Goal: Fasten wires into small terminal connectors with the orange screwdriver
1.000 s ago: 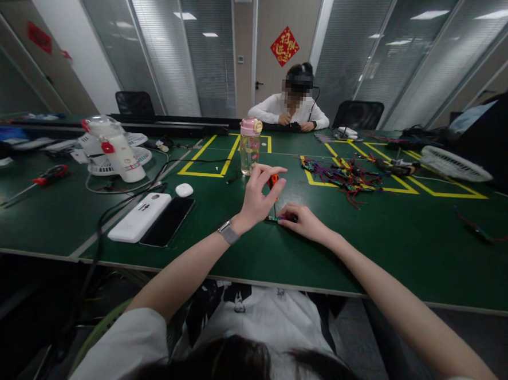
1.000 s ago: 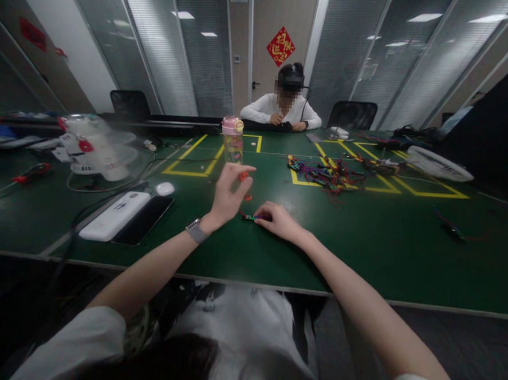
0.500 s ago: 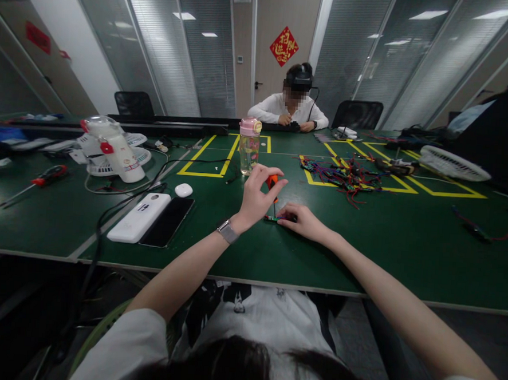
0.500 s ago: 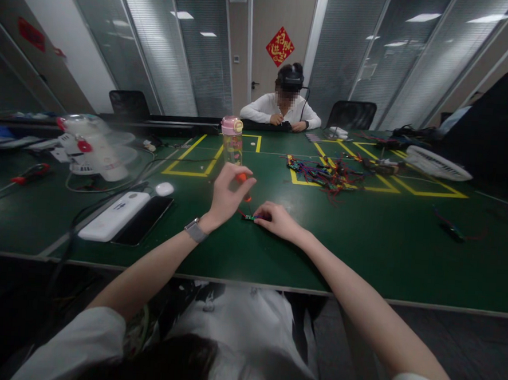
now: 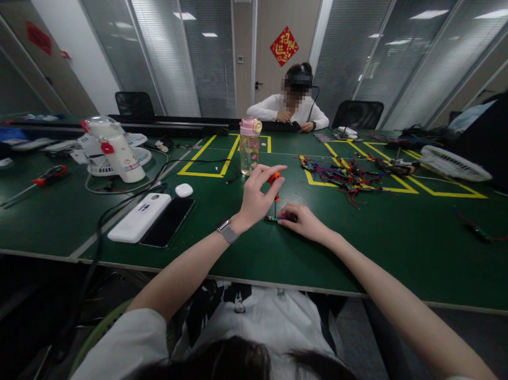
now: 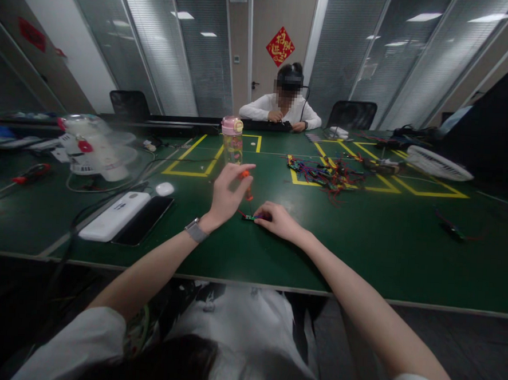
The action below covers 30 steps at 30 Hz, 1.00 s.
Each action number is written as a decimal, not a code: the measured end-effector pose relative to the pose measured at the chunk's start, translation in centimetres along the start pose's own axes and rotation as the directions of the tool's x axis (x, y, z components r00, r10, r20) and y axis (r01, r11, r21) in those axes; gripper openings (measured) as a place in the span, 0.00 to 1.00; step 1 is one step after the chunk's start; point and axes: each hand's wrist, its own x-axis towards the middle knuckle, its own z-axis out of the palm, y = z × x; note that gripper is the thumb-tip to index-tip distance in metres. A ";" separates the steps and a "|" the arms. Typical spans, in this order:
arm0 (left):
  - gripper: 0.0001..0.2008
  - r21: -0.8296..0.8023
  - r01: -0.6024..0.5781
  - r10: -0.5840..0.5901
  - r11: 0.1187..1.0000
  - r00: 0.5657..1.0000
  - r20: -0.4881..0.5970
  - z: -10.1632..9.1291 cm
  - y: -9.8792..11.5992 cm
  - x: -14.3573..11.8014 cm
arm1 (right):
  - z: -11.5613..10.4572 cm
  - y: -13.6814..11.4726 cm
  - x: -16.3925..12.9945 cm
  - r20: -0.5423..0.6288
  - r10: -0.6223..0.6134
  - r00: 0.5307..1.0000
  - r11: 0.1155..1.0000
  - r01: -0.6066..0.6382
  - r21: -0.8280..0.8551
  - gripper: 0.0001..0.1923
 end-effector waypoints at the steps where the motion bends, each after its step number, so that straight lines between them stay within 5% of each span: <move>1: 0.11 0.009 -0.010 0.010 1.000 1.000 -0.009 0.0 0.0 0.0 | 0.0 0.0 0.0 -0.001 0.001 1.000 1.000 -0.001 0.000 0.03; 9: 0.18 -0.033 -0.016 0.017 0.999 0.999 0.030 0.1 0.1 -0.2 | 0.1 -0.1 0.0 -0.001 0.009 1.000 1.000 -0.009 -0.006 0.03; 16: 0.09 0.046 -0.013 0.016 0.999 0.999 -0.047 -0.1 0.2 -0.1 | 0.0 -0.1 0.0 0.000 0.004 1.000 1.000 -0.004 -0.008 0.03; 24: 0.18 0.002 -0.014 0.014 1.000 1.000 0.013 0.0 0.1 -0.1 | 0.1 0.2 0.0 0.005 0.004 1.000 1.000 -0.003 -0.016 0.03; 30: 0.11 0.053 -0.027 0.028 0.998 0.999 -0.031 0.2 0.0 -0.2 | 0.1 0.2 0.0 -0.001 0.002 1.000 1.000 -0.002 -0.018 0.03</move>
